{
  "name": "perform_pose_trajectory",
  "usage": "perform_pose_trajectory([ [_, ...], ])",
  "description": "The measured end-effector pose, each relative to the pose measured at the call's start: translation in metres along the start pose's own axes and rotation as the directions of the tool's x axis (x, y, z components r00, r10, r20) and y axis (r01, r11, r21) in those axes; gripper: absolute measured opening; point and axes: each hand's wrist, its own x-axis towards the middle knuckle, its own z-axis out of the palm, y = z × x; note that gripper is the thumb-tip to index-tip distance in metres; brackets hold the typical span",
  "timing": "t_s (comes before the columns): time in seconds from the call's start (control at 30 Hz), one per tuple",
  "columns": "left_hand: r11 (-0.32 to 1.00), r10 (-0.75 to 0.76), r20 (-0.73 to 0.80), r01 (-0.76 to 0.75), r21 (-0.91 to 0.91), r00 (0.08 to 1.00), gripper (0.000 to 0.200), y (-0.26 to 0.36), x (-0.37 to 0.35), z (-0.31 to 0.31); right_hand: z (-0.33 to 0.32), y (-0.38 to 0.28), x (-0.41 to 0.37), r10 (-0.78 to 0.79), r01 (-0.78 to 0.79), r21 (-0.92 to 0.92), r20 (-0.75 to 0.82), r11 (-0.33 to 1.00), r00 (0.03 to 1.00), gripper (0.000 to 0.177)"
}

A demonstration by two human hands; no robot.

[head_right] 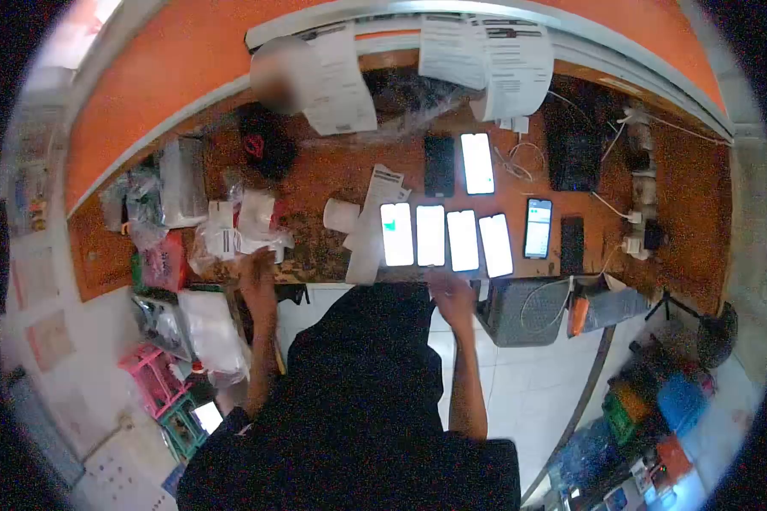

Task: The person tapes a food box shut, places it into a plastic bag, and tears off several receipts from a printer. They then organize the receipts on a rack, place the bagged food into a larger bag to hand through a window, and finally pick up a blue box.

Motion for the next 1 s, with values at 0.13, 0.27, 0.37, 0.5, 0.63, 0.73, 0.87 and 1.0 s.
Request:
perform_pose_trajectory([
  [0.13,0.981,-0.043,0.068,0.055,-0.185,0.997,0.047,-0.115,0.008,0.064,0.114,0.062,0.044,-0.323,0.384,-0.335,0.224,0.86,0.919,0.022],
  [0.27,0.983,-0.105,0.171,0.076,0.168,0.98,0.053,-0.157,0.055,0.109,0.149,0.004,0.047,-0.1,0.188,-0.767,0.161,0.613,0.982,0.026],
  [0.37,0.777,-0.513,0.288,0.295,0.555,0.809,0.053,-0.097,0.074,0.11,0.143,-0.007,0.067,-0.316,0.289,-0.507,0.035,0.812,0.948,0.025],
  [0.5,0.926,-0.375,0.388,0.357,0.122,0.842,0.039,-0.092,0.057,0.102,0.102,-0.042,0.081,-0.138,0.105,-0.243,-0.126,0.964,0.982,0.022],
  [0.63,0.848,-0.219,0.493,0.414,-0.331,0.842,0.03,-0.057,0.016,0.093,0.08,-0.038,0.067,0.025,-0.162,0.284,0.43,0.945,0.902,0.027],
  [0.73,0.908,-0.22,0.658,0.397,-0.131,0.72,0.032,-0.039,-0.017,0.091,0.083,-0.045,0.054,-0.003,-0.304,0.516,0.511,0.801,0.86,0.029],
  [0.87,0.782,-0.186,0.686,0.529,-0.33,0.703,0.036,-0.065,-0.001,0.109,0.063,-0.046,0.052,0.124,-0.319,0.398,0.444,0.86,0.888,0.026],
  [1.0,0.989,-0.15,0.293,0.148,0.029,0.944,0.043,-0.172,0.059,0.171,0.014,-0.077,0.043,0.267,-0.266,-0.073,0.489,0.961,0.83,0.029],
])
